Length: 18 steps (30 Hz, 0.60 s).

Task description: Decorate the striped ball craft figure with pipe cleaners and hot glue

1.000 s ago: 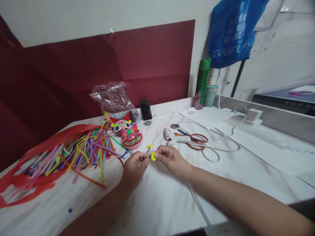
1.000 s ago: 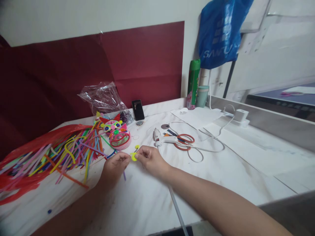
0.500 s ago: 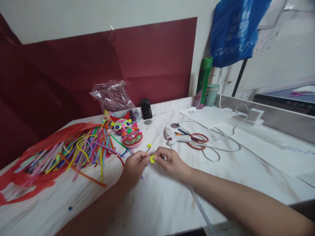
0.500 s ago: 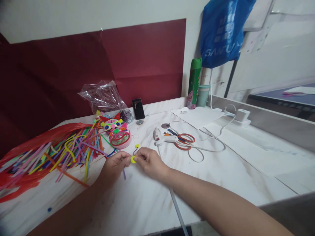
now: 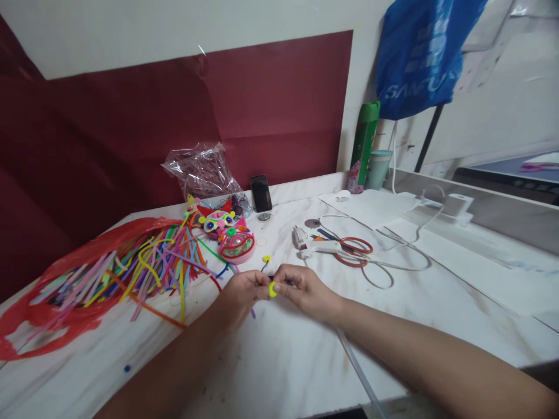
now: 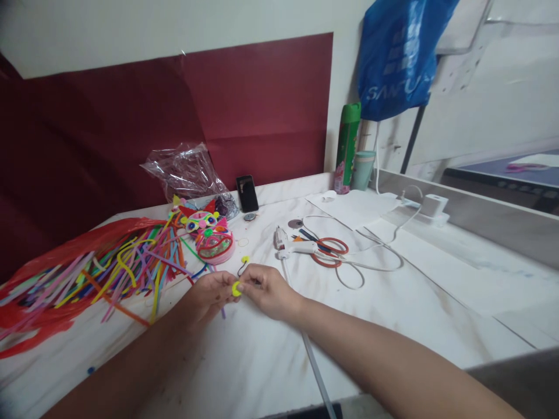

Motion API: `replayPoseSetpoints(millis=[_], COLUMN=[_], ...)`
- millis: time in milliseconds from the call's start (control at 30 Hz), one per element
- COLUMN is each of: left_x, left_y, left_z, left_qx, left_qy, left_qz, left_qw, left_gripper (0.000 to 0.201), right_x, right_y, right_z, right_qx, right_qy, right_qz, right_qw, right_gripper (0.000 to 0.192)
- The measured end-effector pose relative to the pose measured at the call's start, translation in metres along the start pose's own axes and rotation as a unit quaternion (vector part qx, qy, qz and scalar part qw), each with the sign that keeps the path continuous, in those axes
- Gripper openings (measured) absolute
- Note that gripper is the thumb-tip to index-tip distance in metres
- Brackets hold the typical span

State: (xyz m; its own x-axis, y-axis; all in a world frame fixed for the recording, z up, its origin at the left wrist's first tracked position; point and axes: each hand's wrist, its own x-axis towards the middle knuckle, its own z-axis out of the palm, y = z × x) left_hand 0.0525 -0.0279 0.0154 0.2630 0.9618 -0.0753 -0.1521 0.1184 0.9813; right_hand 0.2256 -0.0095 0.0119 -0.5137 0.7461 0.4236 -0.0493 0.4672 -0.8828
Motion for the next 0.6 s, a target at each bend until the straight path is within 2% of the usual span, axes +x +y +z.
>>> replayPoseSetpoints(millis=[200,400,600], left_x=[-0.005,-0.002,-0.005], left_y=[0.007,0.0,-0.004], left_z=[0.002,0.008,0.018], left_qx=[0.056,0.033,0.119], left_qy=[-0.001,0.084,0.147], left_qz=[0.061,0.097,0.108], left_qw=[0.997,0.991,0.976], left_gripper=[0.027,0.025,0.02], right_x=[0.0,0.004,0.003], right_y=[-0.006,-0.005,0.002], right_z=[-0.001,-0.001,0.003], right_qx=[-0.02,0.095,0.059], right_qy=[-0.006,0.024,0.091], right_qz=[-0.01,0.036,0.058], right_qw=[1.0,0.995,0.992], right_gripper=[0.031,0.037,0.037])
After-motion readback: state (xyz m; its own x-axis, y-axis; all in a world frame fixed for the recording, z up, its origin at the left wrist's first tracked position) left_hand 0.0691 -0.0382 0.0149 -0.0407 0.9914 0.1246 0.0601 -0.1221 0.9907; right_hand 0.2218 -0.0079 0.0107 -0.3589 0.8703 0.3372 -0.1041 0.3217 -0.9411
